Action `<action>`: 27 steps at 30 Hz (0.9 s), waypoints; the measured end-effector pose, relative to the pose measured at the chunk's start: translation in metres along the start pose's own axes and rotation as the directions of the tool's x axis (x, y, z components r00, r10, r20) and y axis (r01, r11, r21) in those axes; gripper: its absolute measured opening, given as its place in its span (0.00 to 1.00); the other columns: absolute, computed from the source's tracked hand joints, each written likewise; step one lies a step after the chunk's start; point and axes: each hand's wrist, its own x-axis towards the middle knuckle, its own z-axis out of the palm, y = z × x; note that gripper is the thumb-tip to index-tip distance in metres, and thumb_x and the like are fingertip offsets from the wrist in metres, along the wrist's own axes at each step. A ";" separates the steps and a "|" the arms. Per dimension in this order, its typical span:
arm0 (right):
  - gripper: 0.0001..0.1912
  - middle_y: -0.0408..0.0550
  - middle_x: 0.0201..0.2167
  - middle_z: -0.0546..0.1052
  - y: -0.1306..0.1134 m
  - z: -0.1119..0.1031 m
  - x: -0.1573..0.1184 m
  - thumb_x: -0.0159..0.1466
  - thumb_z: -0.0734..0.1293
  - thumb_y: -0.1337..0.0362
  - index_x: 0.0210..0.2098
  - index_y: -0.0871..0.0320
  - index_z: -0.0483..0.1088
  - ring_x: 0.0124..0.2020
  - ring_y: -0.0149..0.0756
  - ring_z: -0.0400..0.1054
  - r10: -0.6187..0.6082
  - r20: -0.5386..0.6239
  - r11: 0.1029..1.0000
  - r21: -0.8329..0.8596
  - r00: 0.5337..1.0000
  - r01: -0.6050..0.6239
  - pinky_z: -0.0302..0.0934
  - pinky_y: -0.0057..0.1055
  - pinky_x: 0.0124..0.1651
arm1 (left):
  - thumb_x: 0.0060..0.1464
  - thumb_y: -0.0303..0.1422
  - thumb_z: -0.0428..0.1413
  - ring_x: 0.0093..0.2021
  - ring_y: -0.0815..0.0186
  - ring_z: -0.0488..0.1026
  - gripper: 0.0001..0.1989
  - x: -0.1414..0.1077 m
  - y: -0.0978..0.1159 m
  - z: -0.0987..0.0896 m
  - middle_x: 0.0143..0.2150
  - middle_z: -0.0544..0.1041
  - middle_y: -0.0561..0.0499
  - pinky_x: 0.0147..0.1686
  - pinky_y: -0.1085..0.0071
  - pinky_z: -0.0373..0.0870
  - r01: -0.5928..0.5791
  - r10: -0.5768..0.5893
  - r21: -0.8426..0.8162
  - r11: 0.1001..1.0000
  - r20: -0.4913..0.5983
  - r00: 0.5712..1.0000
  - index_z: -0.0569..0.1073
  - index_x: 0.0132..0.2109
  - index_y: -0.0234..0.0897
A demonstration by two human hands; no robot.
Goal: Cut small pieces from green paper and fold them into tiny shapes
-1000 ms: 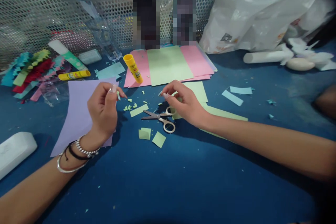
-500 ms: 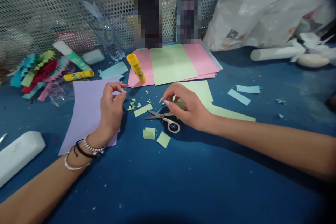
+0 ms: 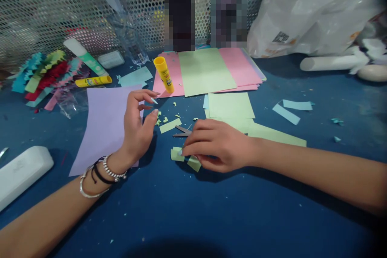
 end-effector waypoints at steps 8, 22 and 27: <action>0.16 0.49 0.47 0.71 -0.001 0.000 0.000 0.60 0.58 0.71 0.48 0.63 0.65 0.48 0.39 0.59 -0.092 0.026 0.995 -0.037 0.995 0.093 0.57 0.36 0.48 | 0.54 0.35 0.53 0.43 0.61 0.67 0.06 -0.002 0.006 0.000 0.40 0.68 0.48 0.42 0.62 0.63 -0.027 0.033 -0.069 0.997 0.087 0.996 0.64 0.38 0.40; 0.21 0.53 0.48 0.66 -0.003 -0.005 0.002 0.57 0.57 0.75 0.50 0.62 0.62 0.48 0.36 0.59 0.277 -0.353 0.953 -0.015 0.894 -0.302 0.58 0.35 0.49 | 0.51 0.32 0.57 0.34 0.69 0.70 0.07 -0.015 0.023 0.008 0.35 0.71 0.51 0.34 0.73 0.68 0.132 -0.106 -0.099 0.986 0.237 0.966 0.66 0.31 0.36; 0.11 0.50 0.37 0.67 -0.017 -0.025 0.002 0.59 0.60 0.63 0.41 0.60 0.64 0.39 0.38 0.63 0.525 -0.140 0.815 -0.201 0.839 -0.544 0.59 0.30 0.31 | 0.50 0.31 0.58 0.23 0.74 0.67 0.12 -0.016 0.022 0.007 0.24 0.68 0.58 0.20 0.78 0.61 0.175 -0.157 -0.084 0.981 0.182 0.971 0.63 0.41 0.40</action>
